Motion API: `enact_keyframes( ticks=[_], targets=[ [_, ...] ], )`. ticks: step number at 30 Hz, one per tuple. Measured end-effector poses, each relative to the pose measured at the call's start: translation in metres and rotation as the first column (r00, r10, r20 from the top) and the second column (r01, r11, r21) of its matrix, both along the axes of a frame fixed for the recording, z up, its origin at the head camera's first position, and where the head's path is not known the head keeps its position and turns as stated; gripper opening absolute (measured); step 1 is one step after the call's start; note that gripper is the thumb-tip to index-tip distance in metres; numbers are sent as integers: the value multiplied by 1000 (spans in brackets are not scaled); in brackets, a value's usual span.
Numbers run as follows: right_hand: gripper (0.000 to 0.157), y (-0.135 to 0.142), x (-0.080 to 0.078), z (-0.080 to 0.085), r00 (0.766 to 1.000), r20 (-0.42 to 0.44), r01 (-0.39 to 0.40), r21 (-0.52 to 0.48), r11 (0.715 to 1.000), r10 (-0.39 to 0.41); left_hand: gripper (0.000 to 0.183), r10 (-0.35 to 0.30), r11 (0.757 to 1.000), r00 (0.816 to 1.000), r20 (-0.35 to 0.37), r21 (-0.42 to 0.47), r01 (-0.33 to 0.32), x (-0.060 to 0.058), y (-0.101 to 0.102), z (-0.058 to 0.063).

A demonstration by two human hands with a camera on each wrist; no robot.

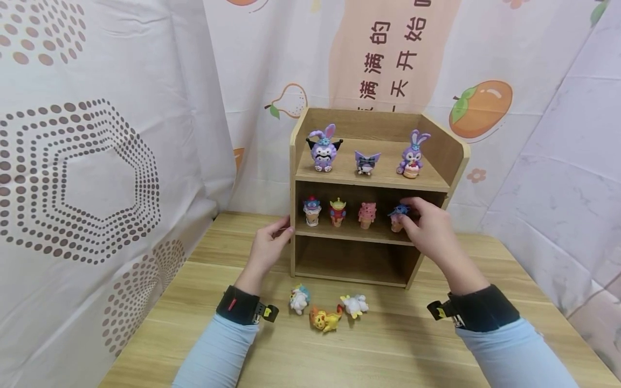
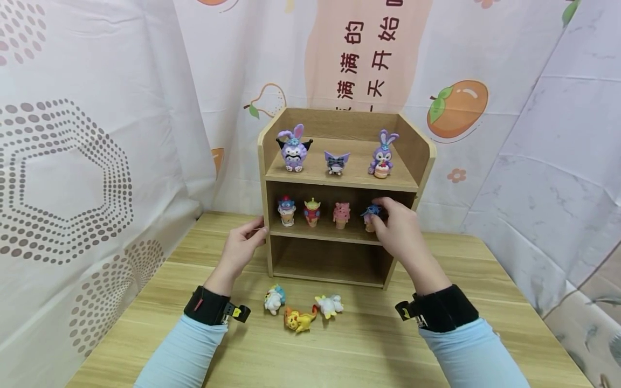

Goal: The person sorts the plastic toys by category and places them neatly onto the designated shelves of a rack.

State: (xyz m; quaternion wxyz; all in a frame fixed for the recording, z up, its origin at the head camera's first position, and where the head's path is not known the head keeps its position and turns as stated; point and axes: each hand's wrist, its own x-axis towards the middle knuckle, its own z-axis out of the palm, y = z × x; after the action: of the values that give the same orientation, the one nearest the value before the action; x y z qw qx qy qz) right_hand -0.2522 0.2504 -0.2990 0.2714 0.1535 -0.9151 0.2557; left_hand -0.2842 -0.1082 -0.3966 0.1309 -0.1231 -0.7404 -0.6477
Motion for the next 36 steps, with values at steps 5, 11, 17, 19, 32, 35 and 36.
enact_keyframes(
  ticks=[5, 11, 17, 19, 32, 35, 36],
  targets=[
    [30, -1, -7, -1, 999, 35, 18, -3, 1000, -18, 42, 1, 1000, 1000, -2, -8, -1, 0, 0, 0],
    [30, -1, -15, -4, 997, 62, 43, -1, 999, -43, 41, -14, 1000, 1000, 4, -12, 14, 18, 3, 19],
    [32, -2, -20, -4, 994, 93, 53, 2, 999, -53, 40, -17, 999, 1000, -2, -38, 17, 31, 4, 33],
    [33, -1, -21, -4, 993, 104, 59, 2, 998, -59, 40, -15, 999, 1000, -7, -40, 15, 30, 4, 32],
    [34, -2, -23, -6, 989, 134, 70, 7, 998, -70, 40, -7, 999, 1000, -14, -33, 6, 27, 5, 30],
    [36, -2, -23, -6, 988, 139, 70, 13, 997, -71, 40, -6, 999, 1000, -7, -32, 6, 19, 4, 22],
    [36, -2, -23, -6, 987, 141, 70, 16, 997, -72, 40, -5, 1000, 1000, -6, -30, 4, 16, 3, 18]
  ],
)
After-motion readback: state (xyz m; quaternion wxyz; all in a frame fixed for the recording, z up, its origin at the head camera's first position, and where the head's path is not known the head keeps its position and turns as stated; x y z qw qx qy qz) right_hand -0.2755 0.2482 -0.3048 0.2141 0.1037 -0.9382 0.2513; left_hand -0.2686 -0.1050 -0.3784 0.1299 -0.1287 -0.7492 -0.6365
